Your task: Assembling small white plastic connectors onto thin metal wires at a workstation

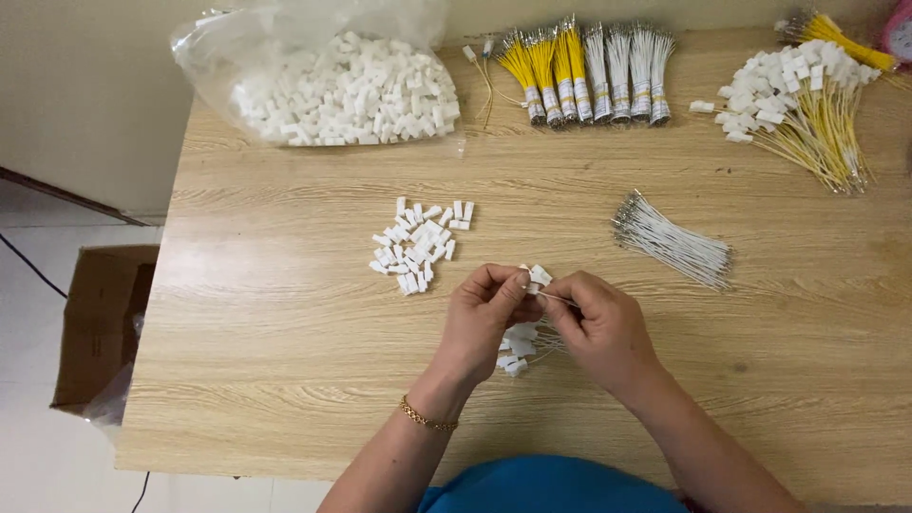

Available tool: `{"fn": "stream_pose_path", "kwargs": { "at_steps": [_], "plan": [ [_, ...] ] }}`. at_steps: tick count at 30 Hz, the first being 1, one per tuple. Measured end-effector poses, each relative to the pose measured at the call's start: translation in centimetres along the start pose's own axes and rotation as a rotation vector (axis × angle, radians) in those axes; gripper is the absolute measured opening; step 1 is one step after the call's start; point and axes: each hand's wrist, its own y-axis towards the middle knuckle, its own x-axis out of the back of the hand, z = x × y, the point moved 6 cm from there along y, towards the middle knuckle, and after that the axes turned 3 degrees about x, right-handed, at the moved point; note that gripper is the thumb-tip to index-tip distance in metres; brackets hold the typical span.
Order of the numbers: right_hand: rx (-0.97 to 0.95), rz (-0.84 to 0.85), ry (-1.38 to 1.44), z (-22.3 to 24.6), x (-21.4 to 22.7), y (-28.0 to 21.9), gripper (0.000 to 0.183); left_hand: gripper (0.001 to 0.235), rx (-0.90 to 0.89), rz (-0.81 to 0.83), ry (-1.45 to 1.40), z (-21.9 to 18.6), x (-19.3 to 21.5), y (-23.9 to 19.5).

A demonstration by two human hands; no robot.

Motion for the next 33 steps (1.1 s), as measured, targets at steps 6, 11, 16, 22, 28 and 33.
{"fn": "stream_pose_path", "kwargs": {
  "at_steps": [6, 11, 16, 22, 28, 33],
  "plan": [
    [-0.017, 0.067, 0.017, -0.8, -0.6, 0.0, 0.005, 0.028, -0.183, 0.043, 0.923, -5.6, -0.5, 0.5],
    [-0.033, 0.11, -0.09, -2.7, -1.0, -0.1, 0.015, 0.026, -0.703, -0.364, 1.754, -7.9, 2.5, 8.4],
    [-0.025, 0.089, -0.141, -2.9, -0.1, -0.2, 0.018, 0.032, -0.564, -0.363, 2.009, -6.9, 3.4, 11.7],
    [-0.076, 0.022, -0.055, -0.1, 1.9, 0.9, 0.021, 0.022, -0.695, -0.377, 1.907, -6.2, 3.9, 11.3],
    [-0.176, 0.023, 0.071, 0.7, 2.5, 1.5, 0.022, 0.026, -0.443, -0.194, 1.151, -7.9, 2.5, 6.8],
    [-0.119, -0.041, 0.241, 1.6, 2.7, 1.7, 0.007, 0.05, -0.164, 0.136, 0.375, -7.8, -0.7, 1.5]
  ]
}}
